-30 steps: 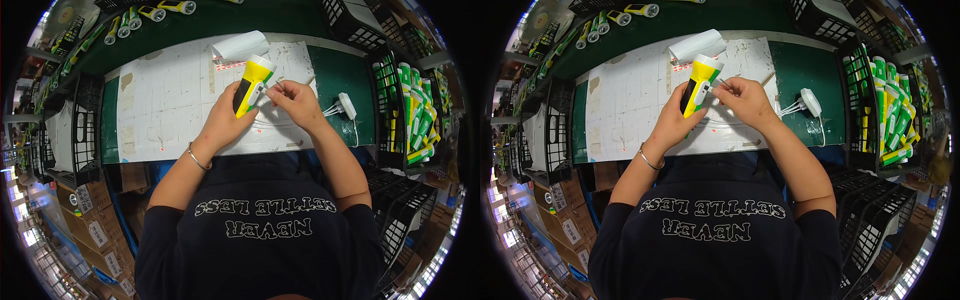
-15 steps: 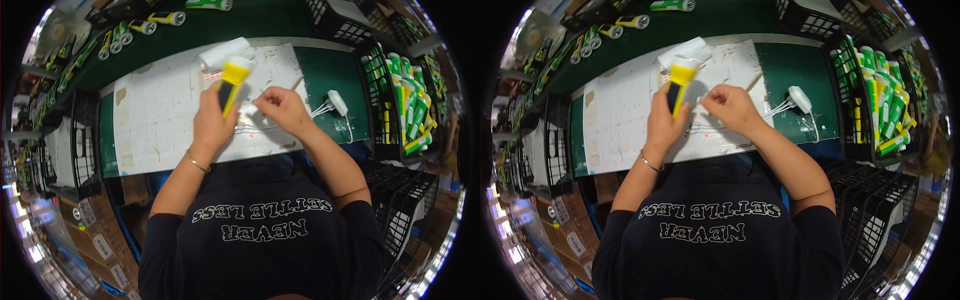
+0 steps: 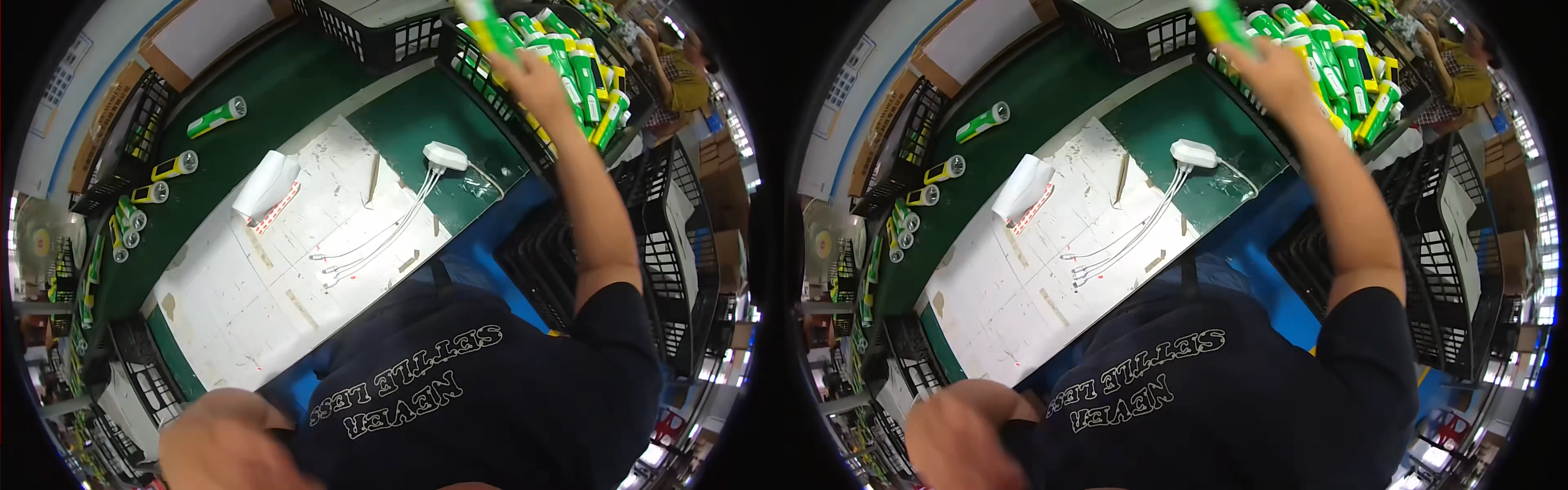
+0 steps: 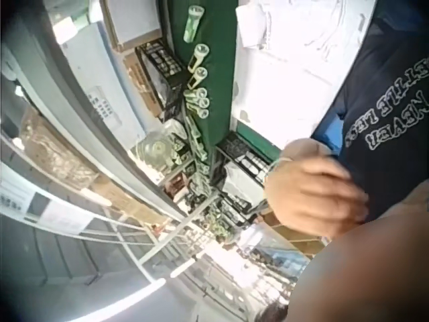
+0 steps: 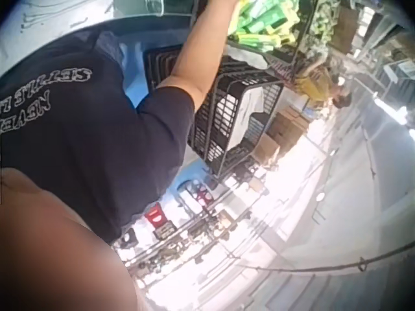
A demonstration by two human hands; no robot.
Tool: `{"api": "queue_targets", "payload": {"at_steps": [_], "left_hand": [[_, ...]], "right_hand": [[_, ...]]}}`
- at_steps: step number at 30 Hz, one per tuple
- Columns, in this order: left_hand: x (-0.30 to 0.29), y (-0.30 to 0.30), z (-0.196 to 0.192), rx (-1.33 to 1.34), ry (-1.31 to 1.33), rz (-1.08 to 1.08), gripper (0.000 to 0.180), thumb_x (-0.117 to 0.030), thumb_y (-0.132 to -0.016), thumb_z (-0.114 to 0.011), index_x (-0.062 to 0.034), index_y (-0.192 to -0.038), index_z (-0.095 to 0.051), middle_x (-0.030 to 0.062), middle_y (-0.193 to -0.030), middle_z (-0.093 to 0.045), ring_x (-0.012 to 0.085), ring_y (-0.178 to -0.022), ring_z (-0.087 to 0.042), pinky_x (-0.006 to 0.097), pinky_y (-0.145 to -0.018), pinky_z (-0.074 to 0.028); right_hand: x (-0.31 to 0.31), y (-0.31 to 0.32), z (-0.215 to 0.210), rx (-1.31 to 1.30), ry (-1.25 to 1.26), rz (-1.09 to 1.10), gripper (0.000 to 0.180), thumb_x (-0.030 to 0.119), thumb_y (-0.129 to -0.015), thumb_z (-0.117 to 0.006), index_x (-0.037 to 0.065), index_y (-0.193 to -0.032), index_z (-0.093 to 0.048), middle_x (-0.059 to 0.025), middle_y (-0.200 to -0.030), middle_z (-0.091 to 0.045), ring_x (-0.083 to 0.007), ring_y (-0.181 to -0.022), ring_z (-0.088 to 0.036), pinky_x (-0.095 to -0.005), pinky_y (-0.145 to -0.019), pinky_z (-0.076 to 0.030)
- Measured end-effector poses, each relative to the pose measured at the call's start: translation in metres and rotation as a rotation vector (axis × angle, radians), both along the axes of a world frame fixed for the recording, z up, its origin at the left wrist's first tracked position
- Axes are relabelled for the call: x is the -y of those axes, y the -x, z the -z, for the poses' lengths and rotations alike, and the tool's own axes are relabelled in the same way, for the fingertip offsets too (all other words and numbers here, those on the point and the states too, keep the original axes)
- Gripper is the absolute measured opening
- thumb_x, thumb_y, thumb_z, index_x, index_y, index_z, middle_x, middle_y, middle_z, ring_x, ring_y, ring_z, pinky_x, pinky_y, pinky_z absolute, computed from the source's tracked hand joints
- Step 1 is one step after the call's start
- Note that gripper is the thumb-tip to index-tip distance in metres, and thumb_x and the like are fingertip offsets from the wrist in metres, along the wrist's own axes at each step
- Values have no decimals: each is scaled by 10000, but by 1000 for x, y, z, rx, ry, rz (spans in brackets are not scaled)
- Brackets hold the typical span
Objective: Assembling handheld flashlights by joining housing components and testing functionality.
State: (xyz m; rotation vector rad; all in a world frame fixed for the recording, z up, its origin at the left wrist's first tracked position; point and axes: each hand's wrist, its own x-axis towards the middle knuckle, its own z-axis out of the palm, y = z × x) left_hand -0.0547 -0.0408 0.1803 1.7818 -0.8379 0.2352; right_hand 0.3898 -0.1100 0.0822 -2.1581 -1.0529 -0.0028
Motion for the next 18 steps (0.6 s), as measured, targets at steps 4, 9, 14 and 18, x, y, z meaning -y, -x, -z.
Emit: {"api": "queue_targets", "payload": {"at_steps": [4, 9, 14, 18], "left_hand": [[-6, 15, -11, -92, 35, 146, 208, -134, -842, -438, 2, -896, -586, 138, -878, -580, 277, -783, -567, 430, -762, -486], [-12, 64, -16, -139, 66, 58, 204, -125, -849, -429, 7, -945, -553, 142, -938, -545, 278, -842, -527, 435, -796, -455], [-8, 83, -39, -161, -53, -64, 212, -115, -857, -420, 11, -995, -520, 146, -997, -510, 278, -900, -488, 440, -830, -425], [-8, 94, -48, -106, -183, -138, 226, -107, -863, -413, 15, -1034, -494, 148, -1044, -482, 278, -948, -456, 444, -857, -400]], "right_hand": [[29, -125, 25, 434, 412, 214, 745, 668, -766, -465, -16, -1028, -596, -246, -956, -616, -380, -921, -586, -432, -801, -454], [15, -122, -15, 633, 403, 248, 803, 670, -778, -459, -15, -1191, -528, -235, -1115, -583, -351, -1043, -562, -417, -874, -437], [-121, -25, 8, 498, 17, -309, 476, 413, -817, -593, 65, -1140, -559, -147, -1069, -622, -298, -992, -595, -355, -840, -457], [-243, 65, 60, 321, 100, -515, 458, 439, -779, -599, 110, -1095, -572, -114, -981, -639, -293, -939, -603, -384, -789, -478]]}}
